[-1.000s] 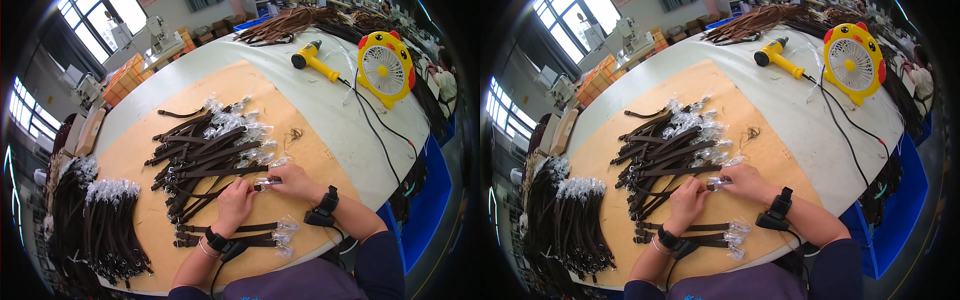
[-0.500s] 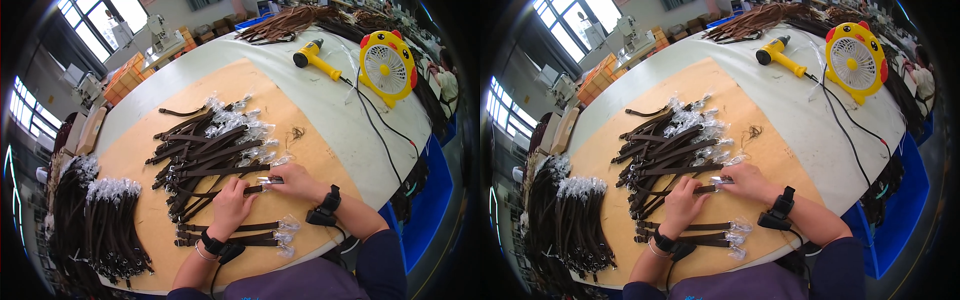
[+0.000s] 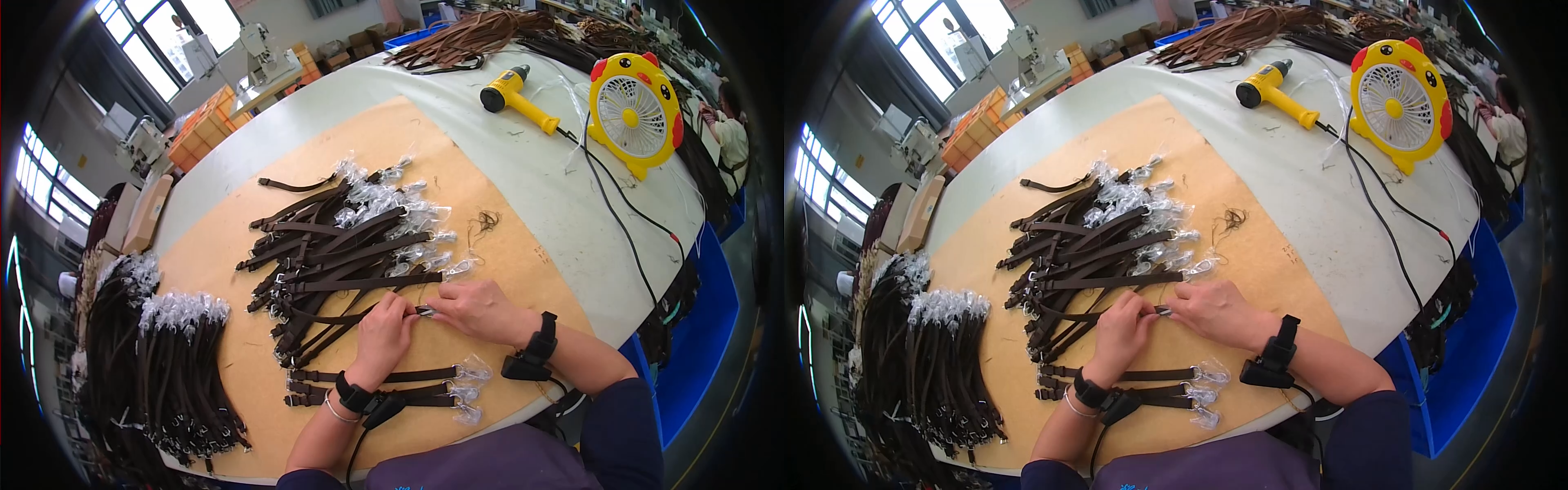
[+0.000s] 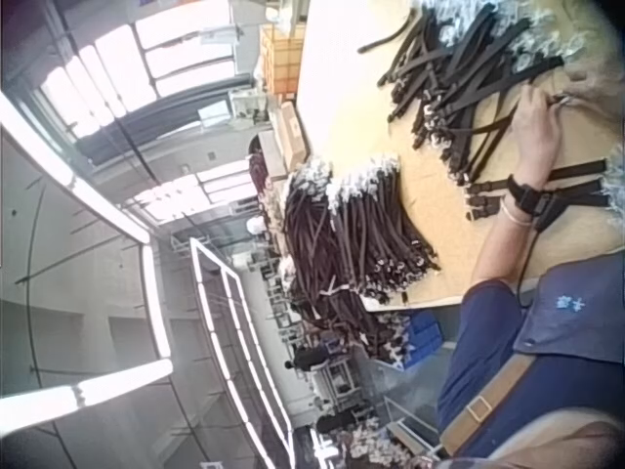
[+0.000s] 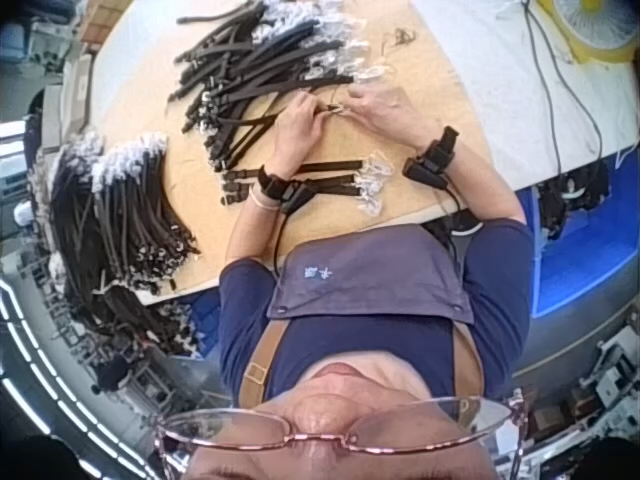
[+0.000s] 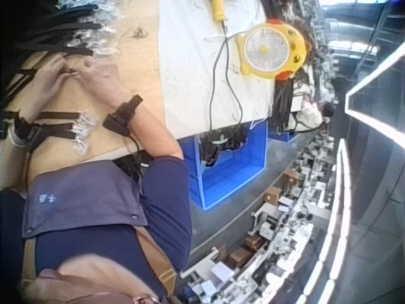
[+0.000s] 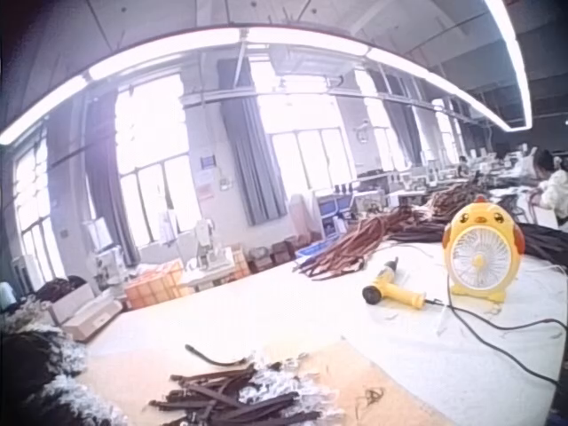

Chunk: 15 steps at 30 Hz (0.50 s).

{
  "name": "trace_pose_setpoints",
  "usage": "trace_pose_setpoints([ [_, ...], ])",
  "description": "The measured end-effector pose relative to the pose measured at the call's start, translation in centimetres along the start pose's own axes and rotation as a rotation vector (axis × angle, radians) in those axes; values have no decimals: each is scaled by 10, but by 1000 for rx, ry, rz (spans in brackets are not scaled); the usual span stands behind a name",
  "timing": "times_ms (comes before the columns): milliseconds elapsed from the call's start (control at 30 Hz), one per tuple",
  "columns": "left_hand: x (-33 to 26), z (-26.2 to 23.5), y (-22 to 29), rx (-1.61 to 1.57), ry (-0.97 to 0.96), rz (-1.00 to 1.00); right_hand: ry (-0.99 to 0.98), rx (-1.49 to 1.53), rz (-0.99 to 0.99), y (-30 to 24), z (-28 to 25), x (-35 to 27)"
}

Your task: Attaching buckles or clips to leather straps.

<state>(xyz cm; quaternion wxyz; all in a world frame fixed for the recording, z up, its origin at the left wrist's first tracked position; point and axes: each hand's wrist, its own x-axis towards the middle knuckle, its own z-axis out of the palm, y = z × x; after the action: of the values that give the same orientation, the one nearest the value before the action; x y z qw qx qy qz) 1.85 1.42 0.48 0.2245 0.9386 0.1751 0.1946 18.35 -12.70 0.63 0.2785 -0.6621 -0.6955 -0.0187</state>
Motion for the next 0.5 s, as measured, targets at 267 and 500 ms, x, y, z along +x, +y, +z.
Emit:
trace_pose_setpoints([
  [267, 2, 8, -9, -206, 60, -108, -35, -9, 27, 0, -2, 1],
  [500, 1, 10, -3, -191, 88, -145, -17, -51, 18, -6, 0, 3],
])
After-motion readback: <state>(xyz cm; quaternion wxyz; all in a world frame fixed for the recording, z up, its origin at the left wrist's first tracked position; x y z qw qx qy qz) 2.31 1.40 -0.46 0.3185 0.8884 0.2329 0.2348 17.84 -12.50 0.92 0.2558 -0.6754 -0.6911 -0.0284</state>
